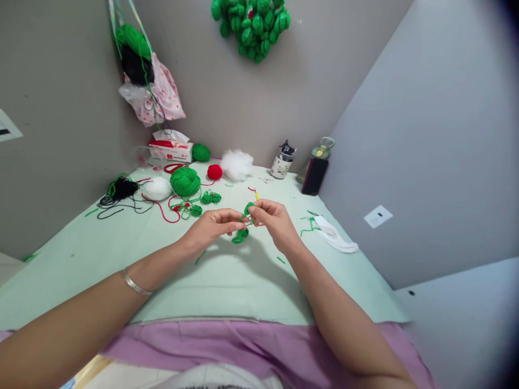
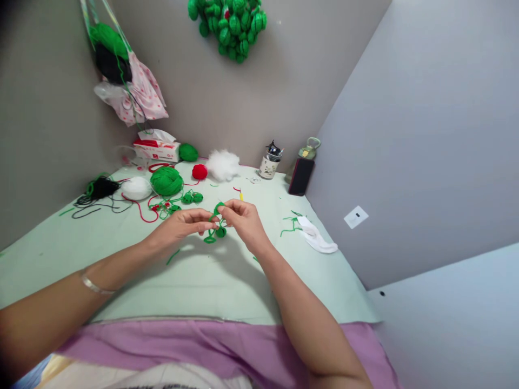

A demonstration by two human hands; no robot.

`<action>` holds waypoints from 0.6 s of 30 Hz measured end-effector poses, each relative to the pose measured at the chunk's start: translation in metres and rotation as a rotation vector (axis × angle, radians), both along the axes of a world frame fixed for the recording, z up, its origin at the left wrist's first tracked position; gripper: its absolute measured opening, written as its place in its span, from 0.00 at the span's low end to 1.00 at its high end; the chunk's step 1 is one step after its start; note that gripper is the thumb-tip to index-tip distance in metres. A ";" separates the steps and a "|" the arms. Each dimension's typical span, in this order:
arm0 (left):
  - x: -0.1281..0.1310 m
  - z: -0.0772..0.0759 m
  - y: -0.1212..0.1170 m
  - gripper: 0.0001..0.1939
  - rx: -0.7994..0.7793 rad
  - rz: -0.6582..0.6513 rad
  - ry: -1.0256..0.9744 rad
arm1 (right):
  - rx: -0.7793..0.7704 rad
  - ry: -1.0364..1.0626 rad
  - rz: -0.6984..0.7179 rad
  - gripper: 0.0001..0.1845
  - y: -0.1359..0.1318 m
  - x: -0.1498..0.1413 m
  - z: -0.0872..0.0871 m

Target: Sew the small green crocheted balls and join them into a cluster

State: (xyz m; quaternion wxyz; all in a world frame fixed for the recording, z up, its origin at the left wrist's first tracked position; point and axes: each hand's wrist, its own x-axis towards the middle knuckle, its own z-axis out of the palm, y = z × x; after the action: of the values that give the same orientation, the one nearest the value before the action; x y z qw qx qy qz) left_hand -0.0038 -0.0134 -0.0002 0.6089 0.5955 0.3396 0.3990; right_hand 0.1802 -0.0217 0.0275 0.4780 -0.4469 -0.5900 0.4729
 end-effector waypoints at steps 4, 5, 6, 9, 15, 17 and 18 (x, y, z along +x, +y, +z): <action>0.001 -0.002 -0.001 0.17 -0.078 -0.072 -0.126 | 0.009 0.006 -0.004 0.12 0.001 0.001 -0.002; 0.001 -0.003 -0.001 0.17 -0.097 -0.081 -0.146 | 0.011 0.004 -0.010 0.12 0.002 0.001 -0.002; 0.001 -0.003 -0.001 0.17 -0.110 -0.084 -0.156 | 0.010 0.002 -0.017 0.12 0.002 0.001 -0.002; 0.002 -0.003 -0.002 0.17 -0.112 -0.070 -0.162 | 0.008 -0.004 -0.045 0.13 0.002 0.001 -0.002; 0.001 0.000 -0.003 0.15 -0.074 -0.038 -0.108 | 0.003 -0.030 -0.058 0.14 0.001 0.000 -0.001; 0.000 0.000 -0.003 0.16 -0.046 -0.037 -0.073 | 0.008 -0.033 -0.063 0.14 0.001 -0.001 -0.001; 0.000 0.000 -0.003 0.16 -0.030 -0.033 -0.050 | 0.008 -0.033 -0.071 0.14 0.002 -0.001 -0.001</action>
State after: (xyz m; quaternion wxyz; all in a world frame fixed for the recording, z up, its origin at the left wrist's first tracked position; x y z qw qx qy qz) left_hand -0.0038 -0.0160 -0.0005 0.6325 0.5819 0.3202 0.3986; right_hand 0.1797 -0.0198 0.0267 0.4863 -0.4734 -0.5836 0.4458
